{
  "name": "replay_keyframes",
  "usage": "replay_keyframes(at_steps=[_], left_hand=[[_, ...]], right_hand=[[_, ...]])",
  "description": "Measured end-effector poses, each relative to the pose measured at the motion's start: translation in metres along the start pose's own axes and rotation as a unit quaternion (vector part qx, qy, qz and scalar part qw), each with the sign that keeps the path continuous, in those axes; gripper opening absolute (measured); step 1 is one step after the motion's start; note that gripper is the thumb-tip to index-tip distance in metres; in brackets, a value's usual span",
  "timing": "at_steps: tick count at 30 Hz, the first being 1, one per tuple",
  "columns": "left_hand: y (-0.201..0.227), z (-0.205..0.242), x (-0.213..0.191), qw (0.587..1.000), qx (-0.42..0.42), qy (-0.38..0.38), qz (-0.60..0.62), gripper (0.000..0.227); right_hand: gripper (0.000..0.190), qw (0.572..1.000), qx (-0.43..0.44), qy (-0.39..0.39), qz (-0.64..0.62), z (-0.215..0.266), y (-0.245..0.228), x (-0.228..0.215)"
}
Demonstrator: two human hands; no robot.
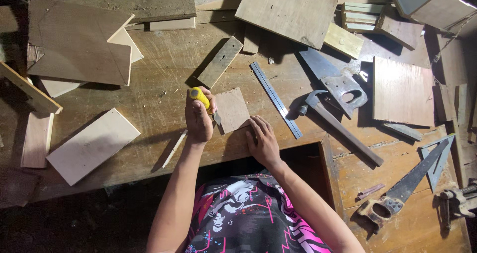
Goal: The person assembles a small wooden structure by hammering nails into wooden pieces, using a chisel to adjust joints, and measuring with a metal ruler. The person works at a cluttered workbench with various tools and wood pieces visible.
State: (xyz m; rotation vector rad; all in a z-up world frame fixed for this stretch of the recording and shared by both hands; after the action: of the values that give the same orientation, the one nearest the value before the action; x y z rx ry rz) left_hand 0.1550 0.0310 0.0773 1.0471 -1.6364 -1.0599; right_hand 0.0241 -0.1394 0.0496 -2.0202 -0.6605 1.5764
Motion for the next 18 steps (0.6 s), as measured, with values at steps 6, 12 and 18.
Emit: replay_keyframes(at_steps=[6,12,18], left_hand=[[-0.0008,-0.0003,0.0007,1.000,-0.004,-0.001,0.008,0.059],[0.0031,0.0002,0.0027,1.000,0.006,-0.002,-0.001,0.058],[0.0031,-0.0010,0.0043,1.000,-0.002,0.002,0.001,0.059]], right_hand=[[0.043,1.000,-0.001,0.000,-0.003,-0.0002,-0.0001,-0.0003],[0.043,1.000,0.003,-0.004,0.003,0.0009,0.0034,0.0021],[0.043,1.000,0.004,-0.005,0.003,0.0017,0.0041,0.0018]])
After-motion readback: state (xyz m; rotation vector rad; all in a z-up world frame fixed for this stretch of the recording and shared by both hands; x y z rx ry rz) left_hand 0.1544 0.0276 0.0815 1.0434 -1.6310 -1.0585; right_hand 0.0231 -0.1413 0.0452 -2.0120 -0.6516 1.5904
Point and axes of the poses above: each hand's wrist, its own z-axis away from the middle knuckle, its own x-axis out of the palm, y = z × x, the point moved 10 cm from there along -z, towards the middle knuckle, and after that the axes turned 5 degrees about -z, right-handed, at the moved point
